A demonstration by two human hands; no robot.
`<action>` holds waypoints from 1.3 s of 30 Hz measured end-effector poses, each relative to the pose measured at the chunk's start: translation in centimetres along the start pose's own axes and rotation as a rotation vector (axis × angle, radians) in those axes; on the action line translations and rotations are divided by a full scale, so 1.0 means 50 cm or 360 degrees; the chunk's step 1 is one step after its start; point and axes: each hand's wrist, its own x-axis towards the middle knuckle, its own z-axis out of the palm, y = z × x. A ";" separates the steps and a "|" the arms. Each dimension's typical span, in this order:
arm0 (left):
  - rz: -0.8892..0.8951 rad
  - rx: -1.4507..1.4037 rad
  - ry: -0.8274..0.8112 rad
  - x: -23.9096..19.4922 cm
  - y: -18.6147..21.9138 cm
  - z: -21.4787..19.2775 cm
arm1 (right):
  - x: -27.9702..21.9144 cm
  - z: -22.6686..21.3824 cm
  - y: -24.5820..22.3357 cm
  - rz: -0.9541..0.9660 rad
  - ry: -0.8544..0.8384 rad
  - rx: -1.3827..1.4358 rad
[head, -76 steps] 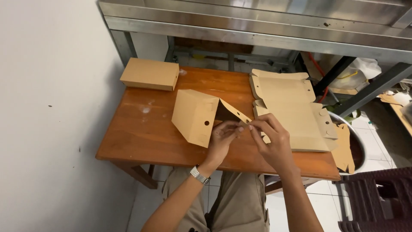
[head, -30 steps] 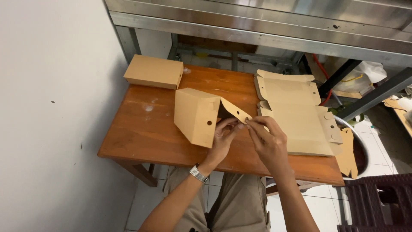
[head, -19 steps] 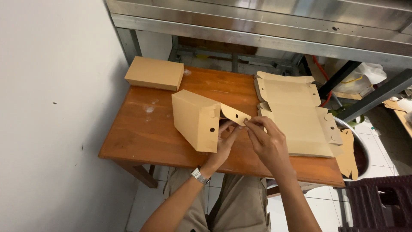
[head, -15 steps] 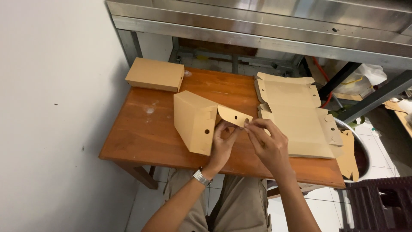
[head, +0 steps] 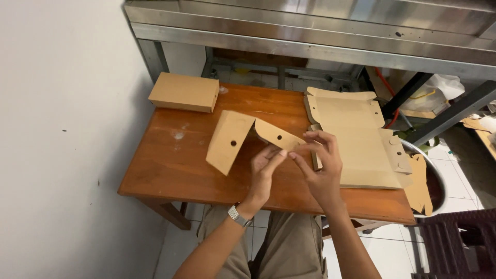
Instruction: The person assembles flat cardboard boxes by folding the sides and securing the tabs. They complete one box and place it on the table, then begin assembling a second box in the same manner.
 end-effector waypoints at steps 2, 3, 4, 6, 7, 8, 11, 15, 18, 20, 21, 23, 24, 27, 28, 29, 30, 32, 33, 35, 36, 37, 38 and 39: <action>-0.0011 0.0031 -0.0040 0.001 0.005 0.002 | -0.012 0.000 0.019 0.0090 0.0033 0.0144; -0.0022 0.0059 -0.0076 0.002 0.007 0.003 | -0.018 0.000 0.028 0.0179 0.0060 0.0288; -0.0024 0.0059 -0.0075 0.002 0.019 0.007 | -0.017 -0.001 0.035 0.0181 0.0059 0.0288; -0.0164 -0.0191 -0.0009 0.005 0.043 0.013 | -0.013 -0.001 0.050 0.0016 -0.0133 0.0358; -0.0165 -0.0190 -0.0007 0.006 0.070 0.019 | -0.008 -0.007 0.056 0.0017 -0.0134 0.0360; -0.0184 -0.0251 -0.0011 0.006 0.098 0.024 | -0.003 -0.011 0.061 0.0001 -0.0290 0.0257; -0.0203 -0.0460 -0.0057 0.032 0.184 0.025 | 0.011 -0.013 0.065 0.0107 -0.0435 0.0140; -0.0248 -0.0871 -0.0212 0.108 0.265 0.011 | 0.022 0.010 0.204 0.0423 0.0085 0.0163; -0.0246 -0.0594 -0.0510 0.225 0.234 -0.047 | 0.061 0.005 0.417 0.0476 0.0262 0.0229; 0.0021 -0.0018 -0.0343 0.242 0.228 -0.076 | 0.111 0.012 0.316 0.0558 0.0197 0.0255; 0.0288 0.0554 -0.0163 0.253 0.226 -0.092 | 0.140 0.017 0.266 0.0636 0.0131 0.0282; 0.0558 0.1179 -0.0007 0.279 0.174 -0.148 | 0.144 0.035 0.321 0.0621 0.0059 0.0183; 0.0828 0.1804 0.0158 0.292 0.150 -0.179 | 0.147 0.048 0.348 0.0604 -0.0015 0.0084; 0.0288 0.2040 -0.0142 0.227 0.190 -0.139 | 0.109 0.052 0.453 0.0472 -0.0068 -0.0359; 0.0293 0.2039 -0.0141 0.227 0.184 -0.137 | 0.105 0.046 0.439 0.0468 -0.0065 -0.0359; 0.0139 0.2083 -0.0281 0.226 0.180 -0.135 | 0.102 0.040 0.424 0.0442 -0.0131 -0.0479; -0.0008 0.2132 -0.0421 0.226 0.180 -0.135 | 0.100 0.039 0.407 0.0413 -0.0188 -0.0592; 0.0036 0.2252 -0.0400 0.301 0.086 -0.195 | 0.124 0.037 0.354 0.0469 -0.0355 -0.0549; 0.0068 0.2361 -0.0380 0.336 0.037 -0.227 | 0.132 0.035 0.327 0.0530 -0.0535 -0.0511; 0.0119 0.2364 -0.0389 0.360 0.024 -0.238 | 0.122 0.027 0.319 0.0626 -0.0659 -0.0551; 0.0181 0.2361 -0.0391 0.377 0.019 -0.242 | 0.123 0.025 0.317 0.0710 -0.0783 -0.0594; 0.0186 0.2364 -0.0390 0.372 0.034 -0.246 | 0.126 0.024 0.309 0.0707 -0.0779 -0.0592; 0.0066 0.2328 -0.0332 0.365 0.047 -0.249 | 0.127 0.022 0.300 0.0758 -0.0773 -0.0533; -0.0052 0.2290 -0.0275 0.358 0.060 -0.253 | 0.129 0.020 0.292 0.0808 -0.0767 -0.0474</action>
